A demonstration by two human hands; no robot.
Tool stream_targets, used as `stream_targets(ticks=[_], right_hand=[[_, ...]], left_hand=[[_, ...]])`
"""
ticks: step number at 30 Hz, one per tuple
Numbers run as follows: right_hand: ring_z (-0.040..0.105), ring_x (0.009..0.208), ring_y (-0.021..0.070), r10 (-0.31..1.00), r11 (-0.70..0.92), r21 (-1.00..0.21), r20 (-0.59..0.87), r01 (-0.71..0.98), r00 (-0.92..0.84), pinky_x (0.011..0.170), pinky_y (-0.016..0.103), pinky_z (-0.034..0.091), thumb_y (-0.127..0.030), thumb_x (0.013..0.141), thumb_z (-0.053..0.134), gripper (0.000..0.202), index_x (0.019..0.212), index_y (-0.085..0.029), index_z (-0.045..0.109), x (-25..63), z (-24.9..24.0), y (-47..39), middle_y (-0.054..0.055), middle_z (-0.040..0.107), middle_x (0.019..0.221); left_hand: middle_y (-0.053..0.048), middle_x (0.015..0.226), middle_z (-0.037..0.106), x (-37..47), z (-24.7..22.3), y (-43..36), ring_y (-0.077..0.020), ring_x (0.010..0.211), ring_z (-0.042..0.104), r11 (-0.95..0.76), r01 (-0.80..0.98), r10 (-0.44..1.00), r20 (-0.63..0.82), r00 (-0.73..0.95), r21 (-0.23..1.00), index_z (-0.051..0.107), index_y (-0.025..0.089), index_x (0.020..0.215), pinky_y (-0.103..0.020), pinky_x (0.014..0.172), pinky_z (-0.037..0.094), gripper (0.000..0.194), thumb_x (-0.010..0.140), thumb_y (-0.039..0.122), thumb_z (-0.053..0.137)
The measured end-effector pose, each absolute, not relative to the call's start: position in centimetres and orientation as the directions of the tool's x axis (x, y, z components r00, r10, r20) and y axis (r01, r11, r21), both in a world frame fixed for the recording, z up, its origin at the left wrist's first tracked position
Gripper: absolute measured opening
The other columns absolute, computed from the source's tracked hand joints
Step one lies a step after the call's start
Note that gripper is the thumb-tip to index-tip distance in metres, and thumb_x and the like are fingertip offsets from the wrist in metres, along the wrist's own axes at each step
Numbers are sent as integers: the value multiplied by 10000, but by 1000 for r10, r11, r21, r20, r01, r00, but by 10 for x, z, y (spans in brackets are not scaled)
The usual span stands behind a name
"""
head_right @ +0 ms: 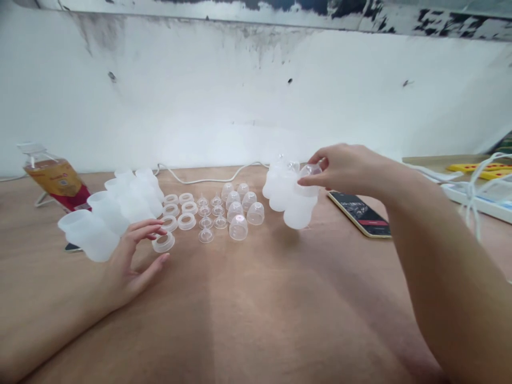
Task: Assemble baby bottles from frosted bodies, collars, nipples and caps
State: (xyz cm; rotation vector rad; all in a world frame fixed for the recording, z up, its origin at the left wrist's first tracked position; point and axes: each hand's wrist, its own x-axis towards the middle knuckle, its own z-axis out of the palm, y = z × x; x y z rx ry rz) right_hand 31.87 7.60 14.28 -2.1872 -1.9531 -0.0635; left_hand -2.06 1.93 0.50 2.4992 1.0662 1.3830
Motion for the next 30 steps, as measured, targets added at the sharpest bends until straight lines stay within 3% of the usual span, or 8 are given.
stream_targets(ticks=[4,10,16,30], right_hand=[[516,623,140,992,-67,-111,96,992,78,584,310,367,-456,679,563,383,878,-130,573,317,132,85,110,629,777],[510,582,123,989,-102,-110,99,989,113,589,306,356,-461,714,501,424,954,-114,540,313,129,88,107,620,755],[505,541,117,978,-192,-68,72,979,197,579,295,372,-425,670,581,399,948,-145,522,314,127,95,59,608,741],[515,725,183,983,-147,10,109,989,145,577,294,370,-427,702,539,401,964,-124,514,321,122,97,119,573,886]], left_hand=[[-122,1145,413,-20,5,19,-201,959,502,-748,524,616,720,320,407,362,183,1138,-367,770,466,453,733,81,538],[-122,1111,437,-21,4,19,-221,1008,479,-756,521,607,723,329,397,370,172,1131,-359,753,464,442,733,70,534],[-145,1095,458,-22,3,20,-226,1005,482,-766,523,588,737,334,374,392,136,1104,-373,761,463,403,735,69,537],[-134,1066,485,-21,3,20,-226,1040,470,-757,544,599,717,357,361,409,131,1098,-360,779,472,378,745,68,528]])
